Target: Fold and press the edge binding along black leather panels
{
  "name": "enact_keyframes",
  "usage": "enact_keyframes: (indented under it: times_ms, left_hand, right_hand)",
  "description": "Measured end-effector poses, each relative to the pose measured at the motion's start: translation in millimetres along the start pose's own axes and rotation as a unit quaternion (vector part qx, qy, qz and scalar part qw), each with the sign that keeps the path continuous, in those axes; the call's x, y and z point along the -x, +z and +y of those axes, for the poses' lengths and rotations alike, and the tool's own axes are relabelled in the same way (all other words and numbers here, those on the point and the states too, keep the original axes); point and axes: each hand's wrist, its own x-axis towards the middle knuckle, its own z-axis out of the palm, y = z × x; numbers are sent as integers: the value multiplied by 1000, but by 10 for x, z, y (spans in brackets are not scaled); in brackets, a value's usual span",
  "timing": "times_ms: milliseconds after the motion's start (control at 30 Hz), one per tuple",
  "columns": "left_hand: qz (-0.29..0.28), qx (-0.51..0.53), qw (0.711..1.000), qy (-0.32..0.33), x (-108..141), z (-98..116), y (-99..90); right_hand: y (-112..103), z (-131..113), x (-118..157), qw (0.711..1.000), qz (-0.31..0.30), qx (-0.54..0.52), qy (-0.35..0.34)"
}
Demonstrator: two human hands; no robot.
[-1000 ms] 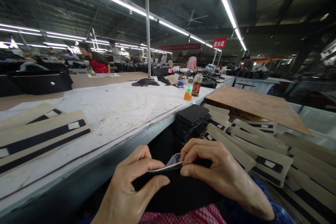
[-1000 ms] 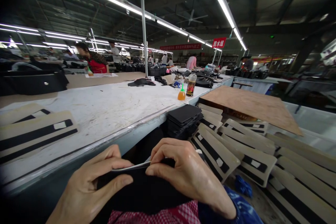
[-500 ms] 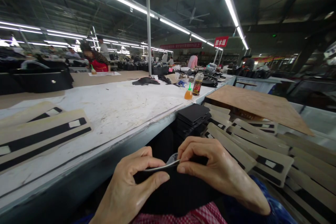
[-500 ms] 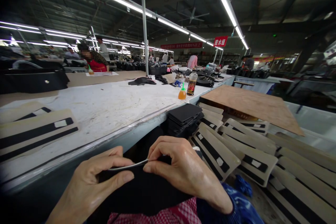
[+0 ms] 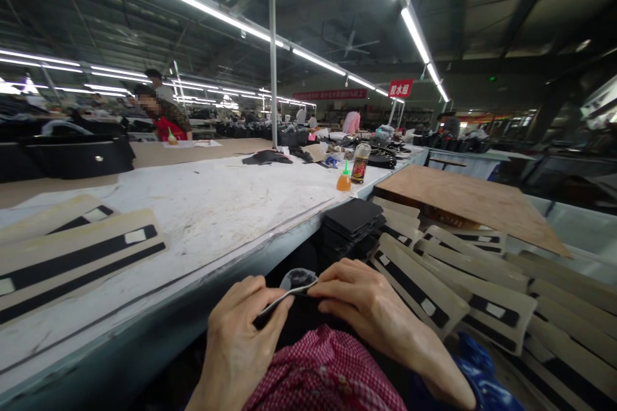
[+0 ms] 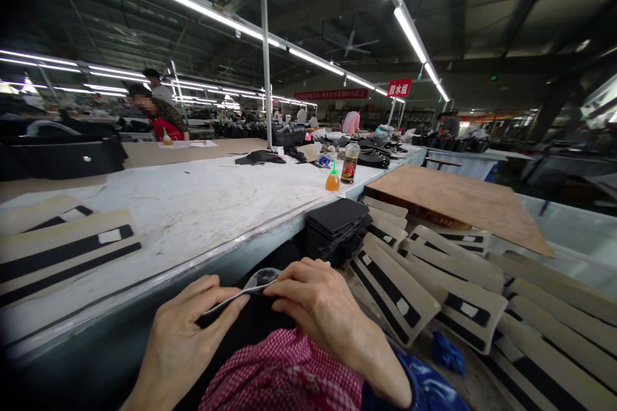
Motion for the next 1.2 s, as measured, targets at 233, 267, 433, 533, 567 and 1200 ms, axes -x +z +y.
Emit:
enact_keyframes:
  times_ms: [233, 267, 433, 533, 567, 1200]
  left_hand:
    - [-10, -16, 1000, -20, -4, -44, -164]
    - [-20, -25, 999, -25, 3, -58, -191]
    - [-37, -89, 994, -42, 48, -182, -353]
    - [-41, -121, 990, -67, 77, -240, -426]
    - [-40, -132, 987, -78, 91, -244, -438]
    - [-20, 47, 978, -204, 195, 97, -439]
  right_hand:
    - [-126, -30, 308, 987, 12, -138, 77]
    - [-135, -36, 341, 987, 19, -141, 69]
    - [-119, -10, 396, 991, 59, -92, 81]
    - [-58, 9, 347, 988, 60, -99, 103]
    - [-34, 16, 324, 984, 94, -105, 107]
    - [2, -50, 265, 818, 332, -355, 306]
